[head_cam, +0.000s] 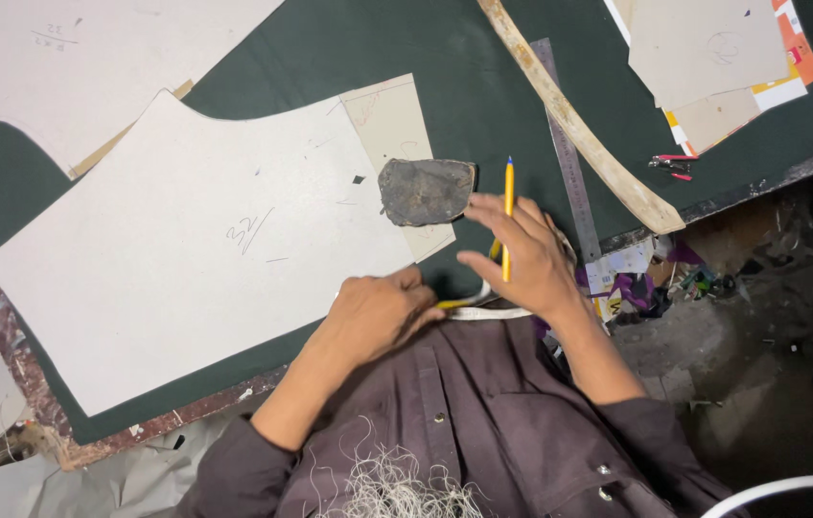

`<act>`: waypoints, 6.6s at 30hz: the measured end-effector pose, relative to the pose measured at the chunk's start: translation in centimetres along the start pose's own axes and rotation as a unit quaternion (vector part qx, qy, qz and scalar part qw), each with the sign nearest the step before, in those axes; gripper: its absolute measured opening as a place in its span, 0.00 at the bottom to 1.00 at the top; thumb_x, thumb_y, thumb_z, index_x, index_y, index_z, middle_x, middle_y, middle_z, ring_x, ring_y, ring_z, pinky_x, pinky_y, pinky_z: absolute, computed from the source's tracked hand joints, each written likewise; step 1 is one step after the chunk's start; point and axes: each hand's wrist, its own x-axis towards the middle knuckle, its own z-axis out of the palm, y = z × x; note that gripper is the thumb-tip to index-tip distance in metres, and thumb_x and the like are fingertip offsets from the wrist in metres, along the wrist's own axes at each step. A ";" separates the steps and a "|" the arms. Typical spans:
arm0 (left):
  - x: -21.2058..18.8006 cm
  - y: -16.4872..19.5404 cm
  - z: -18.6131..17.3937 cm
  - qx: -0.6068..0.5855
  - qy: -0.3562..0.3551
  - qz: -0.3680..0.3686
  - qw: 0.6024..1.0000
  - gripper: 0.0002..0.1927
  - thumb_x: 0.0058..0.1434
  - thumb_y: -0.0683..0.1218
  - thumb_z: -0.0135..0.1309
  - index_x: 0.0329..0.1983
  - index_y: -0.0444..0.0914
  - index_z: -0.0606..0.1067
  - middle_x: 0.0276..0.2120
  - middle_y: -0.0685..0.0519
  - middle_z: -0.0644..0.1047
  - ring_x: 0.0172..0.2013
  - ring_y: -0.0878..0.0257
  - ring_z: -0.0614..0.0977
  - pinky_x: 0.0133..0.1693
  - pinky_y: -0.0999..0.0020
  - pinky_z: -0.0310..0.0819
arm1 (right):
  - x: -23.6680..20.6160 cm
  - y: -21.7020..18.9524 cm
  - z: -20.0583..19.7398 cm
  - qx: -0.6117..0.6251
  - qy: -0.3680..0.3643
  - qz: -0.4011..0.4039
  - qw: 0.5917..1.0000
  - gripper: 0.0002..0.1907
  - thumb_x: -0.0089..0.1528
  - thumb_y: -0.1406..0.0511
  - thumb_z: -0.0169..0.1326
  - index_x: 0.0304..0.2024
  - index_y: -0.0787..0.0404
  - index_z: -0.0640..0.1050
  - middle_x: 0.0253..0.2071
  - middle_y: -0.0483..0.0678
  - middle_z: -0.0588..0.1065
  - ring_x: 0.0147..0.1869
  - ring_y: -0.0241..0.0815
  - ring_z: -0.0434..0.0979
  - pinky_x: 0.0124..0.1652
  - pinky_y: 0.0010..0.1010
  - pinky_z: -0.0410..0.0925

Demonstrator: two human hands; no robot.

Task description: The person measures and marks lines on cardboard pieces using a measuring tape, pencil, and a curved wooden ruler. They then use scissors to cut along the marked lines, creating pattern pieces. The person also uses a pink eraser to remove pencil marks from the cardboard.

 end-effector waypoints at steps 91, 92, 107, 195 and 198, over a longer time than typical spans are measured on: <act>10.7 -7.2 -2.6 0.099 0.088 -0.090 0.987 0.66 0.20 0.52 0.80 0.68 0.41 0.63 0.62 0.53 0.66 0.58 0.48 0.70 0.54 0.56 0.70 | 7.4 1.5 8.4 0.113 0.193 0.204 0.953 0.07 0.62 0.70 0.57 0.43 0.66 0.80 0.33 0.55 0.81 0.36 0.46 0.84 0.38 0.33 0.73; 10.8 -7.4 -2.8 0.088 0.090 -0.085 0.988 0.69 0.19 0.52 0.80 0.70 0.44 0.61 0.61 0.53 0.66 0.57 0.48 0.70 0.53 0.55 0.70 | 7.5 1.5 8.4 0.105 0.185 0.217 0.953 0.08 0.62 0.70 0.57 0.43 0.66 0.80 0.33 0.55 0.81 0.36 0.48 0.84 0.38 0.34 0.74; 14.1 -7.6 -4.7 0.138 -0.039 -0.145 0.979 0.86 0.10 0.55 0.82 0.76 0.38 0.50 0.64 0.53 0.60 0.57 0.49 0.69 0.55 0.61 0.71 | 9.2 3.3 9.7 0.021 0.181 0.148 0.972 0.07 0.63 0.69 0.58 0.43 0.66 0.81 0.34 0.56 0.80 0.38 0.57 0.81 0.38 0.41 0.72; 17.3 -9.2 -0.2 0.328 -0.029 -0.110 0.938 0.78 0.18 0.47 0.80 0.76 0.32 0.52 0.75 0.46 0.46 0.46 0.47 0.76 0.47 0.68 0.79 | -3.8 2.1 9.0 -0.001 0.129 0.117 0.985 0.07 0.59 0.69 0.67 0.36 0.65 0.81 0.30 0.49 0.78 0.31 0.47 0.79 0.32 0.35 0.72; 17.3 -9.1 -0.3 0.311 -0.046 -0.122 0.942 0.79 0.17 0.47 0.81 0.76 0.34 0.52 0.75 0.47 0.45 0.46 0.48 0.76 0.48 0.69 0.79 | -3.7 2.0 9.0 -0.001 0.122 0.119 0.985 0.07 0.60 0.69 0.67 0.36 0.65 0.81 0.29 0.49 0.78 0.31 0.46 0.78 0.31 0.35 0.72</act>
